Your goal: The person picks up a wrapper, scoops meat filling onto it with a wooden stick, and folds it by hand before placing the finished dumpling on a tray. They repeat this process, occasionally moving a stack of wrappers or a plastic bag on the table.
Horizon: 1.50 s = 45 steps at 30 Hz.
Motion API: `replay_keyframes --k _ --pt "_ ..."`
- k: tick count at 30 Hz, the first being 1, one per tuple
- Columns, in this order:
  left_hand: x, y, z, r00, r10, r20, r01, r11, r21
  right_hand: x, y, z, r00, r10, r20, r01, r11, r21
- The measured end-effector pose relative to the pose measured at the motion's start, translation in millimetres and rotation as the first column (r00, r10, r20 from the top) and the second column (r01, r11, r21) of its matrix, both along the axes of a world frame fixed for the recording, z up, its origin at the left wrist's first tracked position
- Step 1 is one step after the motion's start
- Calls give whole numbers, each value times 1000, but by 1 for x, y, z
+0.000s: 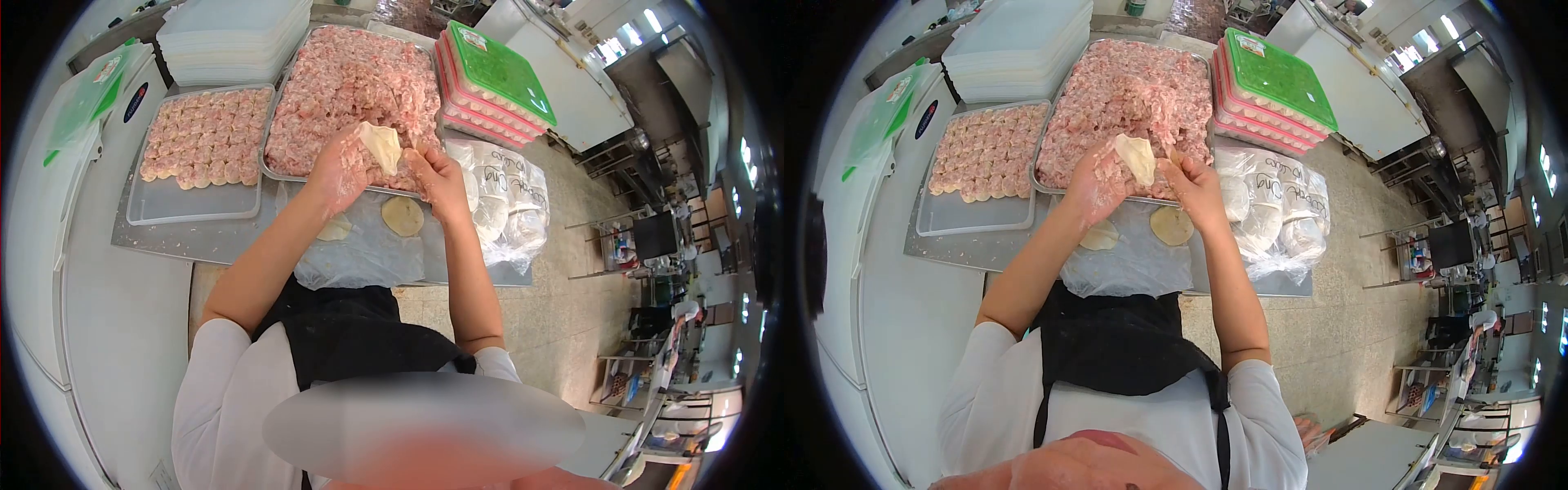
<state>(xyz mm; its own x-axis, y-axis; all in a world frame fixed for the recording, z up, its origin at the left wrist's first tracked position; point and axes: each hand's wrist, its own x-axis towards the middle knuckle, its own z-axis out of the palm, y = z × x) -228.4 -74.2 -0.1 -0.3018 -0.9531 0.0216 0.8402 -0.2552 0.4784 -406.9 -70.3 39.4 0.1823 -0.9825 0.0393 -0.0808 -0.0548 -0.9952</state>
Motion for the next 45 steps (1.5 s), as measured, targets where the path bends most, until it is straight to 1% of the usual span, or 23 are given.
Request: replay_keyframes --k 2,4,5,9,11,15,17,18,20,21,23,25,27,29,32,34,38,40,41,42,43,44,45 --pt "-3 0 0 999 40 1 -40 999 29 4 -1 -2 999 20 -25 -20 1000 -8" --pt "-4 5 6 961 162 222 -184 980 81 7 -4 -6 997 50 -51 -51 998 -33" --pt "-1 5 6 962 165 219 -186 979 80 9 -6 -7 994 77 -74 -81 995 -56" --pt "10 1 8 991 133 7 -133 990 56 15 -5 -5 999 -8 -34 4 995 -103" --pt "13 -4 11 983 170 -74 -163 982 95 8 -4 2 998 -51 -29 53 996 75" --pt "16 -13 33 948 190 -257 -165 979 116 13 -8 -20 996 -73 -55 77 994 79" --pt "21 -16 42 938 182 -295 -154 981 117 15 -12 -40 934 -53 -352 -38 968 -247" --pt "26 -16 44 940 205 -272 -176 976 128 12 -11 -37 934 -53 -353 -38 969 -246" --pt "34 -24 41 942 229 -246 -201 970 136 3 -6 -15 769 -193 -609 -249 787 -564" --pt "36 -31 32 922 314 -227 -301 949 92 3 3 4 771 -191 -608 -249 787 -564" --pt "40 -37 23 890 404 -211 -403 914 48 6 20 40 404 -275 -873 -315 854 -414" --pt "40 -34 27 934 335 -123 -309 932 188 14 16 27 460 -296 -837 -335 816 -472" --pt "39 -21 46 935 341 -97 -319 929 189 15 18 33 516 -319 -795 -346 772 -533" --pt "39 -17 51 931 358 -78 -338 922 190 14 24 70 281 -279 -918 -378 848 -373" --pt "42 -29 41 939 334 -87 -315 932 178 22 41 86 421 -384 -822 -379 748 -544" --pt "35 -29 49 925 361 -119 -331 919 214 19 30 63 345 -358 -868 -445 752 -487" --pt "42 -15 54 905 361 -224 -335 931 147 -3 13 66 477 -279 -833 -468 722 -509" --pt "50 -15 49 973 229 25 -222 963 -154 -15 8 63 784 -148 -603 -222 840 -495" --pt "55 -14 46 973 229 25 -223 962 -156 -23 9 64 794 -48 -606 -157 947 -279" --pt "59 -7 51 924 278 264 -182 923 -338 -26 12 65 794 -48 -606 -155 948 -279" --pt "61 -3 55 808 355 470 -91 864 -495 -29 14 66 808 80 -583 -176 978 -111" --pt "62 -3 56 807 357 471 -92 863 -496 -29 16 67 818 204 -538 -205 977 58" --pt "63 -4 58 613 546 571 -57 752 -657 -27 20 70 818 205 -537 -208 977 56"
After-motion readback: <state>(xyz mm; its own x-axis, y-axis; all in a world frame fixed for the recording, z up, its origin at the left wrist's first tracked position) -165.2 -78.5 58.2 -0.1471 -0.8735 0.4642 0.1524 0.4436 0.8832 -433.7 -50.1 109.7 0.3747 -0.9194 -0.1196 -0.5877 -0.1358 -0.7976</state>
